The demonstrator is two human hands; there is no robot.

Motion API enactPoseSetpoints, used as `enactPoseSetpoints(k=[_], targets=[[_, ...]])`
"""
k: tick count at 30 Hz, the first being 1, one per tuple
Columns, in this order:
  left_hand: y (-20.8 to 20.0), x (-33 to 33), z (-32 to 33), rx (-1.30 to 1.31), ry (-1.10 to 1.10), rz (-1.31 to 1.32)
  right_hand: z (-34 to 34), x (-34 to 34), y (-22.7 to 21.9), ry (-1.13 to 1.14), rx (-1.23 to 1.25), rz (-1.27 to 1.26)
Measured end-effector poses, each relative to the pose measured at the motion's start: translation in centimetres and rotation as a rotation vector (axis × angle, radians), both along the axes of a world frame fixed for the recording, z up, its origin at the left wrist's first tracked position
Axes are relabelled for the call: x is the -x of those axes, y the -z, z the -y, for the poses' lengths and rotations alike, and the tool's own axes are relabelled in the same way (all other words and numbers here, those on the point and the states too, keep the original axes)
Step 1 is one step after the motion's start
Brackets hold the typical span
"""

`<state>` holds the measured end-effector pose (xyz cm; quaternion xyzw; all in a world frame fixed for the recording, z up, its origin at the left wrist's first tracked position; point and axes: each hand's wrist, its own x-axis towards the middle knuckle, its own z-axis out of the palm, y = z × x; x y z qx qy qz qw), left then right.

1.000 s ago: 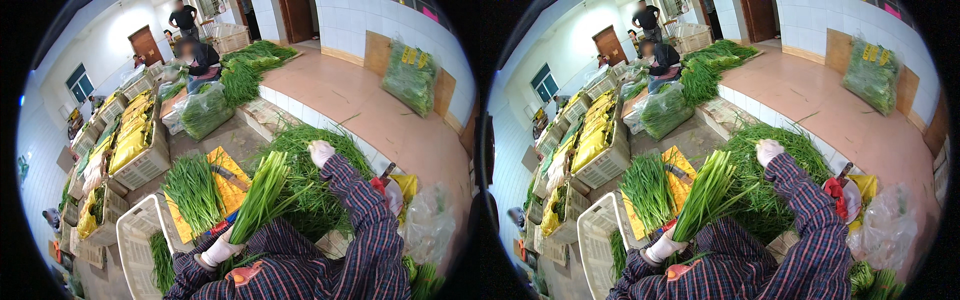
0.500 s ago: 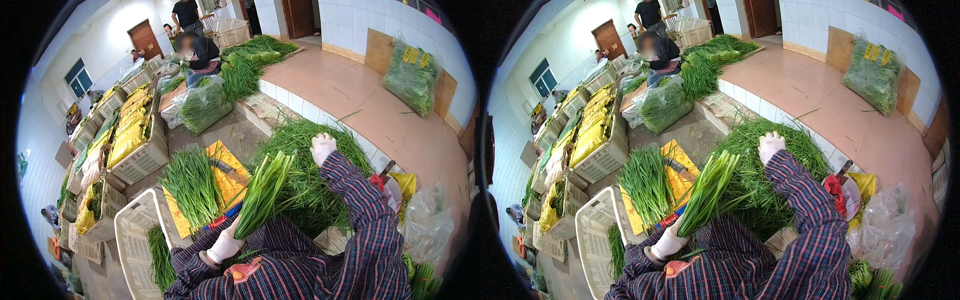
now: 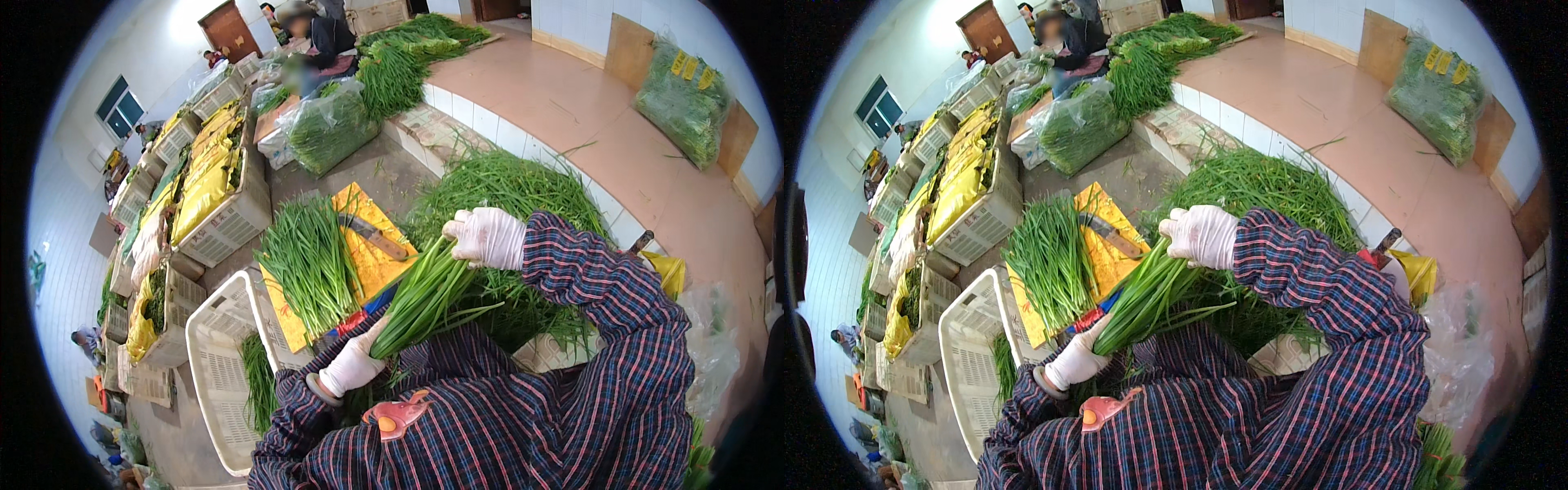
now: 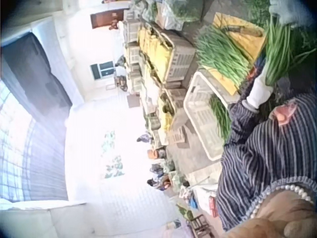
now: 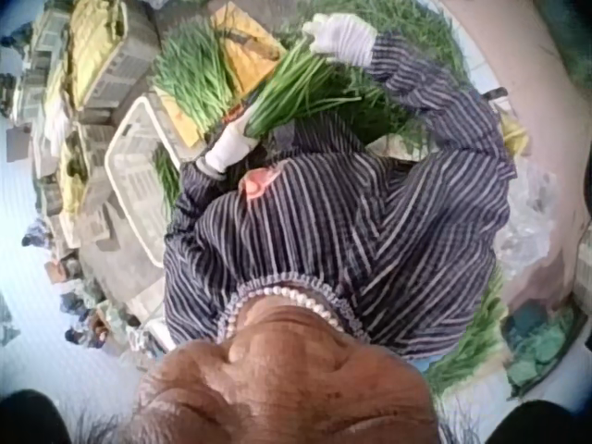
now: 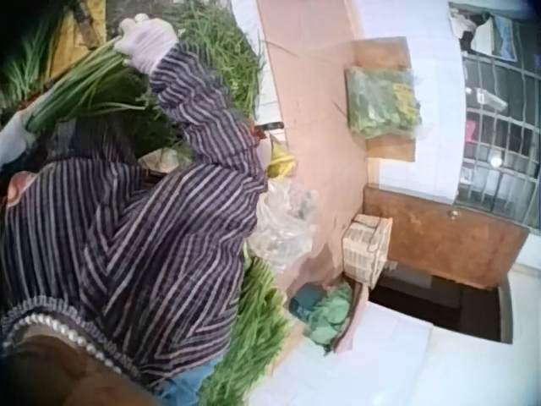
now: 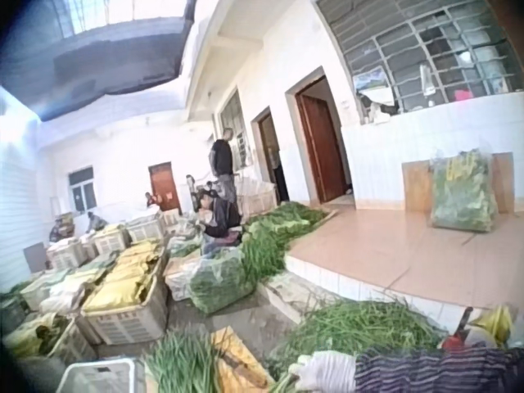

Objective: The person sits on the floor and sorts green leafy vegetables from a white basket. They pick up bunches, align them, and place them on a yellow cutting board. The person then uses a knife to trim the ends of the vegetables and places the trimmed bunches back into the basket.

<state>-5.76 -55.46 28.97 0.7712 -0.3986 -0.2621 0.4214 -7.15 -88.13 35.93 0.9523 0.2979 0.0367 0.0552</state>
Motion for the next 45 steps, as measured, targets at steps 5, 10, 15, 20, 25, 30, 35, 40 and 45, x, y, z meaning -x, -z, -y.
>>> enactPoseSetpoints(k=[5, 10, 15, 20, 25, 30, 35, 40, 45], targets=[[0.2, -0.4, 0.1, -0.014, 0.070, 0.009, 0.5, 1.7, 2.6, 0.082, -0.092, -0.206], [0.5, -0.2, -0.4, -0.064, 0.093, 0.022, 0.5, 1.9, 5.1, 0.103, -0.111, -0.441], [1.4, -0.6, -0.6, -0.110, 0.107, 0.066, 0.7, 1.4, 7.8, 0.126, 0.044, -0.470], [1.8, -0.3, -1.2, -0.286, 0.066, 0.260, 0.2, 1.8, 9.2, 0.166, 0.040, -0.534], [1.6, -0.2, -1.5, -0.355, 0.044, 0.417, 0.4, 1.6, 10.6, 0.066, 0.046, -0.405], [1.4, -0.3, -1.5, -0.387, 0.085, 0.384, 0.6, 3.1, 12.5, 0.175, -0.075, -0.511], [1.1, -0.1, -1.7, -0.439, 0.054, 0.498, 0.7, 2.8, 12.1, 0.140, 0.038, -0.412], [0.8, 0.2, -1.5, -0.600, 0.038, 0.585, 4.4, 4.4, 9.9, 0.293, 0.034, -0.441], [1.0, 0.9, -1.5, -0.600, 0.014, 0.655, 16.0, 7.3, 12.0, 1.060, 0.163, -0.508]])
